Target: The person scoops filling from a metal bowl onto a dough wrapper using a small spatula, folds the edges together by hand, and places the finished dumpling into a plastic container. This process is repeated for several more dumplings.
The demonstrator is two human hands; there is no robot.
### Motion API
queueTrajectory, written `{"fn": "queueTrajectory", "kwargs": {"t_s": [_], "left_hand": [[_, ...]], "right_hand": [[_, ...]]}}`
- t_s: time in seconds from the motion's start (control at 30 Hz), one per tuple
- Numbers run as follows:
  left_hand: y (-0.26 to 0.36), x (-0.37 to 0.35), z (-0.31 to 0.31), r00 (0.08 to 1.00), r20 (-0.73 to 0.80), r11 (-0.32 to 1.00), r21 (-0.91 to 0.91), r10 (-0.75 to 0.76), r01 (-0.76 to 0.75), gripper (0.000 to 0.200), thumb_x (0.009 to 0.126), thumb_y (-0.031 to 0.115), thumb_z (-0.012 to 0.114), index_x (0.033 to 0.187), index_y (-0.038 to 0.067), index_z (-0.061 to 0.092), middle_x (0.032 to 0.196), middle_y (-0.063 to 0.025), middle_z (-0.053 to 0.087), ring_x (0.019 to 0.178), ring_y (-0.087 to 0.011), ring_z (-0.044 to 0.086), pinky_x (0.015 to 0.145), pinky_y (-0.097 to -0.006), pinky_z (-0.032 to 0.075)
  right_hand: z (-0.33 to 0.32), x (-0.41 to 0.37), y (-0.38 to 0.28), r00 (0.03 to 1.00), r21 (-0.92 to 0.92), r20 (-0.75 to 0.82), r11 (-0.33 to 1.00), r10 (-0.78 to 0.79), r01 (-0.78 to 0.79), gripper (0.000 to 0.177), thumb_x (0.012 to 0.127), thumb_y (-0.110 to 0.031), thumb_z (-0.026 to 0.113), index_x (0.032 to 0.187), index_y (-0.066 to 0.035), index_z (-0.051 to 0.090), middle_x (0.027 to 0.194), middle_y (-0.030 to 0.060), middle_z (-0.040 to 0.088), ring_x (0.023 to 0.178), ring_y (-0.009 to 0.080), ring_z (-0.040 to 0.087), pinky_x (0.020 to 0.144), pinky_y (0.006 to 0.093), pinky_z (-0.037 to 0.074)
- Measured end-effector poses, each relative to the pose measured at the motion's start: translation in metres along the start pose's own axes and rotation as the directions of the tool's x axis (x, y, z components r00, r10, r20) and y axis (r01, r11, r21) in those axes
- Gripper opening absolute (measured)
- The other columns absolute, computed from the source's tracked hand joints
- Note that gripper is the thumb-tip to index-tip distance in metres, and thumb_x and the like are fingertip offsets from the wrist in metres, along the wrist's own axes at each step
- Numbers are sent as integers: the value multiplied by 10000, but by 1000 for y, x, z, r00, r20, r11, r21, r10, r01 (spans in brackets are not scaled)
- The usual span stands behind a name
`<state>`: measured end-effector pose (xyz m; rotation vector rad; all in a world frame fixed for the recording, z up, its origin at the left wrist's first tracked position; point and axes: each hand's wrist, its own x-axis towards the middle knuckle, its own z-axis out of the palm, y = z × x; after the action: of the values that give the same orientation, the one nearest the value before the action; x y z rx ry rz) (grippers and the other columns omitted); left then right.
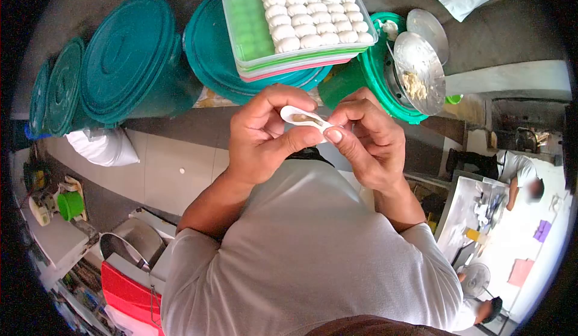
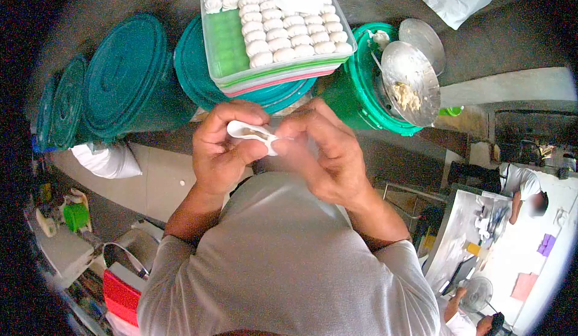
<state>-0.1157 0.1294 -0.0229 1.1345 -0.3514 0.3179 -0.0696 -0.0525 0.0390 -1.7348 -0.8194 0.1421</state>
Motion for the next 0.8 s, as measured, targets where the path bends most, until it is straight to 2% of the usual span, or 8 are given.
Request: {"fn": "queueTrajectory", "kwargs": {"t_s": [0.13, 0.2, 0.3, 0.37, 0.53, 0.6, 0.7, 0.8], "left_hand": [[0, 7, 3, 999, 26, 999, 24, 20, -21, 283, 845, -6, 742, 1101, -12, 624, 1084, -103, 595, 967, -139, 597, 802, -264, 513], [-2, 10, 5, 999, 41, 997, 74, 13, -16, 272, 849, -1, 740, 1094, -14, 623, 1081, -106, 595, 977, -144, 595, 793, -269, 513], [-8, 13, 12, 999, 43, 998, 63, 10, -13, 268, 854, 14, 741, 1091, -16, 622, 1080, -108, 595, 1007, -156, 584, 815, -288, 499], [-10, 14, 25, 988, -153, 999, -45, 8, -15, 281, 854, 32, 747, 1100, -19, 621, 1076, -104, 594, 995, -163, 571, 849, -298, 473], [-17, 31, 28, 993, -27, 964, 245, 116, -106, 282, 848, 36, 755, 1088, -22, 618, 1042, -98, 599, 944, -157, 560, 808, -279, 468], [-17, 40, 34, 994, -14, 949, 300, 110, -101, 280, 847, 36, 756, 1083, -23, 617, 1030, -96, 600, 933, -156, 557, 789, -273, 469], [-25, 52, 48, 993, 26, 932, 345, 114, -116, 269, 847, 35, 755, 1070, -23, 614, 1019, -94, 601, 938, -161, 558, 795, -282, 472], [-39, 60, 69, 959, -233, 974, 192, 164, -120, 246, 850, 47, 757, 1042, -15, 617, 1025, -98, 604, 927, -165, 551, 802, -293, 451]], "right_hand": [[-2, 1, 3, 999, 4, 15, 999, -47, 47, 145, 842, 3, 712, 968, -18, 644, 918, 67, 585, 821, 172, 560, 749, 283, 451], [2, 3, -2, 986, 213, -123, 973, 114, -86, 124, 849, -13, 710, 953, -18, 641, 917, 72, 593, 830, 182, 567, 748, 294, 452], [-12, 7, 12, 999, 77, -39, 996, -36, 39, 122, 857, -19, 705, 958, -17, 637, 915, 71, 591, 835, 179, 563, 752, 291, 451], [-21, 8, 16, 999, 77, -14, 996, -45, 46, 130, 856, -20, 706, 965, -18, 635, 917, 70, 591, 836, 177, 563, 753, 290, 452], [-39, 17, 31, 991, 135, 26, 983, -133, 128, 155, 854, -25, 710, 987, -18, 630, 913, 62, 582, 830, 165, 549, 757, 280, 444], [-43, 17, 30, 998, 349, -42, 936, 53, -35, 151, 855, -22, 699, 987, -22, 626, 899, 57, 571, 821, 160, 538, 759, 277, 436], [-64, 24, 43, 995, 205, -17, 974, -97, 98, 161, 853, -17, 695, 995, -29, 622, 902, 49, 563, 818, 155, 527, 764, 275, 431], [-82, 29, 52, 994, 209, 29, 973, -110, 101, 164, 852, -26, 697, 997, -35, 619, 907, 47, 564, 821, 155, 529, 760, 280, 435]]}}
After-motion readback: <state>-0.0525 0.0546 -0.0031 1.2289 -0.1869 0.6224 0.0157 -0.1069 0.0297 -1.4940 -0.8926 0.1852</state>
